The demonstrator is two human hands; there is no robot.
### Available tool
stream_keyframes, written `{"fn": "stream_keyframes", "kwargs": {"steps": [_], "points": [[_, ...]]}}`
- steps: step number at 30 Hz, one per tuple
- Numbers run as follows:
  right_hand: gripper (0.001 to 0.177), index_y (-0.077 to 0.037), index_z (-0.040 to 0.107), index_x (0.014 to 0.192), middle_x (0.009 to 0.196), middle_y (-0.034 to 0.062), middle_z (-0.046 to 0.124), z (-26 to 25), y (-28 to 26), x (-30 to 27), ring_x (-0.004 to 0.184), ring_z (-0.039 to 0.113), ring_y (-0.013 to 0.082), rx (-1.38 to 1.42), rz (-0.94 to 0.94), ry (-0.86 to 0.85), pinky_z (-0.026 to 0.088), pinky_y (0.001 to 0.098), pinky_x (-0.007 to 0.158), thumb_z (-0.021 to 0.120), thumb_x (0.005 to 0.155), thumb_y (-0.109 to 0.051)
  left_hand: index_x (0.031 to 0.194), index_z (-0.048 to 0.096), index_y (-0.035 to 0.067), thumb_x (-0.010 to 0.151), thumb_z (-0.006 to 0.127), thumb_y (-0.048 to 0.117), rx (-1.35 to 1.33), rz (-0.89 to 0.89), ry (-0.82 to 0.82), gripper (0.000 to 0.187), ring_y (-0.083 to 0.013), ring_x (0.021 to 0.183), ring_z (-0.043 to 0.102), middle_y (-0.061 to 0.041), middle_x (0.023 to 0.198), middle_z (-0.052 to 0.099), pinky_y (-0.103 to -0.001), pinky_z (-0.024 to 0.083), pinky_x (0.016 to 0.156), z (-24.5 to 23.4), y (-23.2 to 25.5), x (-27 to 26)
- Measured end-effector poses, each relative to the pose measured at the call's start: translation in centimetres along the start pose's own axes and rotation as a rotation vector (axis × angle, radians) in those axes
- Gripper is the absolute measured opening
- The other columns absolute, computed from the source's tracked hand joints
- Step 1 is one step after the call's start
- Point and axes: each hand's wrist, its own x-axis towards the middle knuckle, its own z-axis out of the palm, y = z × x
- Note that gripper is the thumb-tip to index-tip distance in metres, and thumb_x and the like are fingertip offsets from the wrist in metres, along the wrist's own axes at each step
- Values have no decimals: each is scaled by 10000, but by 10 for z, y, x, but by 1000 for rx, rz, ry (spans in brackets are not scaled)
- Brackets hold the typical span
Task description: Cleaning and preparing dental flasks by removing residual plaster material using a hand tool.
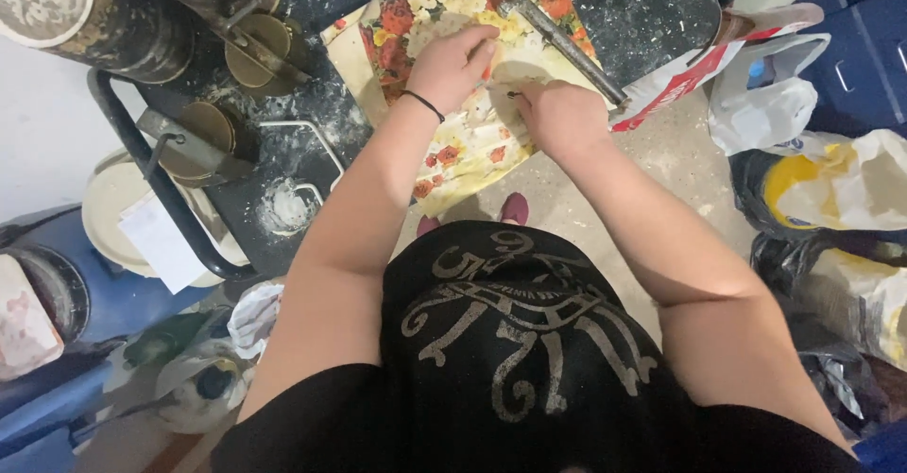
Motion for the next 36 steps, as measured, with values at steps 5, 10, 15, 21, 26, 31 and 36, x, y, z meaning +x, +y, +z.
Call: {"fn": "stream_keyframes", "kwargs": {"steps": [5, 10, 15, 21, 26, 31, 36], "points": [[456, -134, 685, 1205, 814, 37, 671, -46, -11, 12, 632, 666, 252, -161, -21, -347, 474, 362, 472, 322, 1182, -409, 1388, 647, 211, 1065, 403, 340, 17, 8, 42, 425, -252, 840, 716, -13, 895, 774, -411, 537, 703, 7, -6, 3], [227, -85, 650, 1201, 883, 64, 669, -95, -28, 23, 726, 658, 252, -273, -79, -535, 529, 360, 559, 502, 1065, -190, 1421, 627, 227, 1078, 368, 382, 44, -5, 23, 457, -226, 777, 677, -12, 890, 700, -395, 532, 661, 4, -1, 1], [172, -77, 662, 1169, 831, 33, 659, -125, -43, 30, 699, 652, 187, -395, -144, -636, 586, 320, 578, 553, 1040, -111, 1446, 596, 212, 1086, 369, 346, 93, 23, 15, 447, -213, 745, 713, -62, 1141, 792, -394, 593, 711, 9, -4, 7], [708, -120, 387, 1575, 903, 25, 670, -116, -53, 38, 730, 631, 157, -520, -266, -687, 592, 299, 624, 596, 938, 110, 1408, 619, 190, 1070, 437, 238, 78, 20, 42, 387, -287, 1112, 702, -83, 1346, 712, -457, 576, 944, 20, -17, 7], [462, -3, 525, 1445, 820, 26, 631, -110, -58, 35, 669, 597, 122, -456, -208, -644, 589, 275, 605, 644, 999, 5, 1432, 608, 205, 1082, 453, 281, 23, 31, 81, 390, -316, 1263, 649, -79, 1442, 653, -493, 504, 1078, 18, -13, 1], [405, -21, 578, 1363, 1045, 102, 728, -68, -40, 33, 856, 742, 266, -341, -150, -531, 616, 379, 622, 620, 960, -38, 1403, 615, 233, 1080, 423, 365, 46, 32, 98, 399, -277, 1040, 715, -71, 1298, 723, -467, 558, 899, 20, -12, -1], [590, -111, 614, 889, 693, 6, 616, -83, -51, 14, 565, 590, 229, 164, 226, -570, 449, 344, 540, 302, 1137, -546, 1406, 595, 217, 1071, 400, 395, 13, 23, 68, 427, -274, 1031, 736, -80, 1337, 721, -459, 551, 910, 10, -6, -7]]}}
